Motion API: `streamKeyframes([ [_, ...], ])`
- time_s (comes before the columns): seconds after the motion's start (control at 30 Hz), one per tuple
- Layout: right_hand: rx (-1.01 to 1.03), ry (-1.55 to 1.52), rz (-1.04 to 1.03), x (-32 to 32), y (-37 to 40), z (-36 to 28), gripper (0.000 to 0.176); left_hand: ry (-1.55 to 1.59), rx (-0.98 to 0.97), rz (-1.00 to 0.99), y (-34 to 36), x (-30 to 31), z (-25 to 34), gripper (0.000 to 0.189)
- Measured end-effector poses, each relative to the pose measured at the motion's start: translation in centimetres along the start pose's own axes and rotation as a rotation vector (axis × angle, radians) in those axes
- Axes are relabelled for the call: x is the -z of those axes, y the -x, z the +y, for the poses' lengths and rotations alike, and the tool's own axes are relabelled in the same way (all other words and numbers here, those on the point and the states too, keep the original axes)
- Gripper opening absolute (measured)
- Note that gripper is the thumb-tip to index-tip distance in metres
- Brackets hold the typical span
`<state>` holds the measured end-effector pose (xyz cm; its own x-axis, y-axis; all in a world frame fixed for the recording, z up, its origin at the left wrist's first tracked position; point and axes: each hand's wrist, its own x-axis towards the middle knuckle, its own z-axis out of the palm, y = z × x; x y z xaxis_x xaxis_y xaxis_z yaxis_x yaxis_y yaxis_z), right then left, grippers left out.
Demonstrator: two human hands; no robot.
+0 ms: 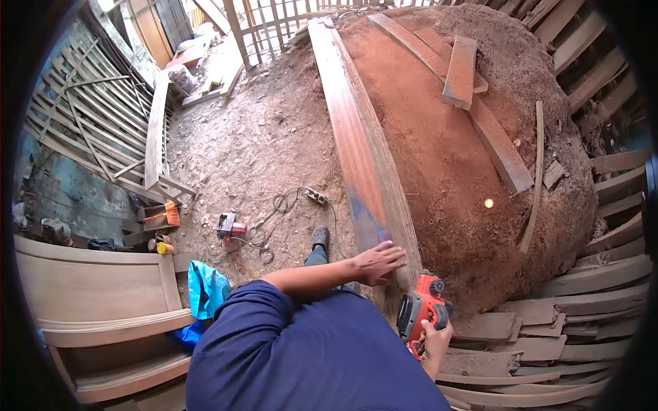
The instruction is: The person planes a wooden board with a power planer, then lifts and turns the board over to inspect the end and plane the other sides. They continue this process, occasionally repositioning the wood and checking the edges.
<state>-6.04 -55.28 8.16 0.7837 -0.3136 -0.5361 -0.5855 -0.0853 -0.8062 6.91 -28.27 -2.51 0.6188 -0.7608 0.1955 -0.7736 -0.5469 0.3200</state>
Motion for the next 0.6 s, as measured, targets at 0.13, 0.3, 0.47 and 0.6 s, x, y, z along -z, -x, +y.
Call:
streamKeyframes([
  [0.13,0.009,0.067,0.024,-0.4,0.0,0.3,0.04,0.141,0.685,0.554,5.7,1.2,2.2,0.095],
  [0.3,0.064,0.113,-0.065,-1.2,-0.2,-0.9,0.034,1.616,1.534,0.085,8.2,-9.5,-4.0,0.094],
  [0.47,0.128,0.22,-0.063,-1.6,0.0,-1.2,0.026,1.259,1.25,0.28,6.2,-4.3,-0.3,0.08],
  [0.6,0.115,0.178,-0.074,-1.7,0.0,-0.6,0.024,1.452,1.213,0.399,8.4,-4.7,-0.9,0.072],
])
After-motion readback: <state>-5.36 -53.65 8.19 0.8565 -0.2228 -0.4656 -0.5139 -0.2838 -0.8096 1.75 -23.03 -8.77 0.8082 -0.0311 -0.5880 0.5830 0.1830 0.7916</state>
